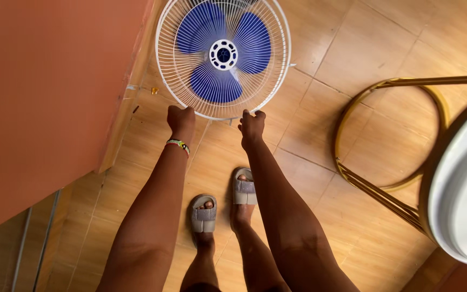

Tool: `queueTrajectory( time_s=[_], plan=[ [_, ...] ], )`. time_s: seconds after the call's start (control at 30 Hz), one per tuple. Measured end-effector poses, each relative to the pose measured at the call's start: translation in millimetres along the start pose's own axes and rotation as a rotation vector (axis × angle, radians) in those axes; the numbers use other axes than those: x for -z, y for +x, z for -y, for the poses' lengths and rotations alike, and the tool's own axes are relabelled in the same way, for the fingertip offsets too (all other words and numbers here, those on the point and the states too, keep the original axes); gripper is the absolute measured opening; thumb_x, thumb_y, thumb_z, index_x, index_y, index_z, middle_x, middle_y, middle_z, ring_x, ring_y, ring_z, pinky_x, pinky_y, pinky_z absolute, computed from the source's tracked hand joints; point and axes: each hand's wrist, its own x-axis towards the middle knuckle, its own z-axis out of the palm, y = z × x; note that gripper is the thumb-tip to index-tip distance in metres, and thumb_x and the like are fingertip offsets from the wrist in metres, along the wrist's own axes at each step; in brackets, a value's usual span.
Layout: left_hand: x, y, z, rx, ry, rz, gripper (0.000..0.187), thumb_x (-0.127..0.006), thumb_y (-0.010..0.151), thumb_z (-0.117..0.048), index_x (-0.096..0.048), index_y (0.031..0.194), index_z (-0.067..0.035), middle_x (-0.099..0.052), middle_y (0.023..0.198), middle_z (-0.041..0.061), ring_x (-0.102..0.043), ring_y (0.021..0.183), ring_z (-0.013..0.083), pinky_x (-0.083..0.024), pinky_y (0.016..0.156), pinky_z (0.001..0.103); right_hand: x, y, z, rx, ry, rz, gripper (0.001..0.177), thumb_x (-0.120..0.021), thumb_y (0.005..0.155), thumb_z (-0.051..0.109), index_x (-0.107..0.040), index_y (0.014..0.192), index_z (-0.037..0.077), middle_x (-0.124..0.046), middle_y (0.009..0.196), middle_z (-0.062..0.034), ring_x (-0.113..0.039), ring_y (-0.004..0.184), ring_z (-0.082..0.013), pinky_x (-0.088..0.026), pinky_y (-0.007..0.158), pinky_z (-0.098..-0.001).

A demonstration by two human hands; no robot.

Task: The person disassembles a standing electric fan by hand. They remove the front grille, unscrew the blade hub, detach the blue fan blades, remove the rear grille, and coil the power cord. The components are placed on the floor and a nearby surface.

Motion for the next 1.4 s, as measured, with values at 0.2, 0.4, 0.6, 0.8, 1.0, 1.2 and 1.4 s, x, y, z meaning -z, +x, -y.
queueTrajectory(
  time_s=[0.2, 0.4, 0.6, 0.8, 1.0, 1.2, 1.4],
  plan=[
    [56.5, -118.8, -57.9, 0.007, -0.493, 0.337, 0.013, -0.058, 0.087, 0.004, -0.057, 0.099, -0.002, -0.069, 0.093, 0.011, -0.071, 0.07, 0.0192, -0.06, 0.062, 0.03, 53.5, -123.9, 75.0, 0.088, 0.115, 0.124, 0.04, -0.057, 0.098, 0.014, -0.043, 0.133, 0.0, -0.067, 0.102, -0.0163, -0.07, 0.087, -0.0247, -0.06, 0.077, -0.0364],
    [140.8, -313.9, -193.2, -0.188, -0.46, 0.676, 0.008, -0.056, 0.1, -0.004, -0.058, 0.107, 0.0, -0.069, 0.095, 0.012, -0.072, 0.073, 0.0187, -0.057, 0.065, 0.029, 145.7, -328.8, 185.2, 0.269, 0.288, 0.224, 0.024, -0.055, 0.101, 0.011, -0.053, 0.122, -0.001, -0.069, 0.097, -0.0148, -0.07, 0.082, -0.0219, -0.06, 0.075, -0.0349],
    [210.5, -483.8, -308.5, -0.433, -0.368, 0.891, 0.016, -0.058, 0.103, -0.013, -0.06, 0.11, 0.0, -0.071, 0.095, 0.011, -0.071, 0.074, 0.0158, -0.057, 0.066, 0.026, 248.5, -519.5, 270.4, 0.49, 0.341, 0.179, 0.019, -0.057, 0.104, 0.015, -0.059, 0.116, 0.0, -0.068, 0.092, -0.0114, -0.067, 0.078, -0.018, -0.057, 0.072, -0.0326],
    [232.9, -610.5, -378.2, -0.656, -0.271, 1.034, 0.018, -0.059, 0.103, -0.015, -0.062, 0.111, 0.001, -0.072, 0.093, 0.01, -0.071, 0.074, 0.014, -0.056, 0.065, 0.025, 351.5, -651.6, 301.5, 0.724, 0.46, 0.014, 0.019, -0.058, 0.106, 0.016, -0.061, 0.117, 0.001, -0.068, 0.093, -0.0105, -0.066, 0.077, -0.0159, -0.056, 0.072, -0.0301],
    [198.1, -715.6, -415.5, -0.846, -0.208, 1.115, 0.016, -0.059, 0.104, -0.013, -0.064, 0.11, 0.001, -0.074, 0.094, 0.008, -0.071, 0.077, 0.0115, -0.057, 0.068, 0.025, 469.6, -688.7, 302.2, 0.894, 0.539, -0.134, 0.02, -0.062, 0.104, 0.012, -0.061, 0.119, 0.0, -0.07, 0.094, -0.0111, -0.068, 0.079, -0.016, -0.057, 0.073, -0.0297],
    [98.4, -816.7, -454.3, -1.243, -0.028, 0.807, 0.023, -0.068, 0.095, -0.007, -0.061, 0.115, 0.001, -0.071, 0.109, 0.015, -0.072, 0.091, 0.0232, -0.059, 0.073, 0.032, 589.5, -646.5, 353.4, 1.153, 0.486, -0.228, 0.047, -0.077, 0.096, 0.006, -0.053, 0.136, 0.0, -0.061, 0.124, -0.0118, -0.062, 0.111, -0.019, -0.057, 0.094, -0.0344],
    [-48.3, -879.8, -477.4, -1.628, 0.038, 0.312, 0.08, -0.077, 0.08, -0.011, -0.031, 0.142, 0.009, -0.046, 0.134, 0.033, -0.056, 0.119, 0.0487, -0.05, 0.096, 0.051, 667.0, -573.3, 434.2, 1.195, 0.153, -0.119, 0.08, -0.085, 0.086, 0.004, -0.037, 0.15, 0.006, -0.047, 0.15, -0.0109, -0.045, 0.138, -0.02, -0.048, 0.108, -0.0359]
  ],
)
